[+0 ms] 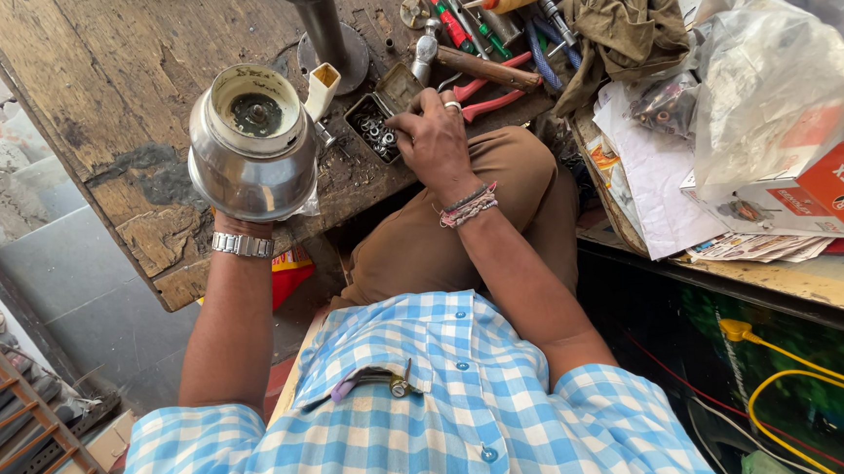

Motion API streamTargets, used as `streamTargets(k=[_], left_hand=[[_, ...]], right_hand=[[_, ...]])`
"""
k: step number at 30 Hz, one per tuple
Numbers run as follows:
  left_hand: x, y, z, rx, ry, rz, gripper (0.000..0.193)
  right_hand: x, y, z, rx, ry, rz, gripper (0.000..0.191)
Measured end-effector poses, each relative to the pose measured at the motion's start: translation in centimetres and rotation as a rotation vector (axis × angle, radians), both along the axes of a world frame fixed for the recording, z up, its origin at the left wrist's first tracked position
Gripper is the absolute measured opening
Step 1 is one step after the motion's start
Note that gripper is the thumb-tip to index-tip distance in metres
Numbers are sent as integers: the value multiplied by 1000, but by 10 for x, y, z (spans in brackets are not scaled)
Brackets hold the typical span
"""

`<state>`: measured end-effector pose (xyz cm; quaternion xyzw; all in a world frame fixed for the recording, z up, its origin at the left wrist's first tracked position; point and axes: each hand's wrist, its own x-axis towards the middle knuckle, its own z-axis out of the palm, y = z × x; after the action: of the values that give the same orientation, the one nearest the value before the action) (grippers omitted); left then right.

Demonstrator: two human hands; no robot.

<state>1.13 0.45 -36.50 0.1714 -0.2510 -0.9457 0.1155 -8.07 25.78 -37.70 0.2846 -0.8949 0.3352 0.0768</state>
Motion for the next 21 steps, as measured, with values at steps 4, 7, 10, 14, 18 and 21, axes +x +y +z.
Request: streamTargets(k=[4, 7, 10, 14, 18, 21], left_hand=[[-1, 0, 1, 9, 10, -1, 50], [-2, 0, 2, 10, 17, -4, 50], [-3, 1, 4, 6, 15, -8, 50], [-4, 1, 5, 14, 22, -13, 50], [-4, -1, 4, 18, 30, -11, 49], [-4, -2, 2, 21, 31, -10, 49]], right_hand=[[-7, -11, 4, -3, 30, 12, 9], [-6, -19, 7, 37, 26, 56, 11], [-3, -28, 9, 93, 84, 104, 20], [0, -28, 10, 199, 83, 92, 12], [2, -12, 8, 176, -21, 55, 8], [1, -5, 4, 100, 6, 41, 10]])
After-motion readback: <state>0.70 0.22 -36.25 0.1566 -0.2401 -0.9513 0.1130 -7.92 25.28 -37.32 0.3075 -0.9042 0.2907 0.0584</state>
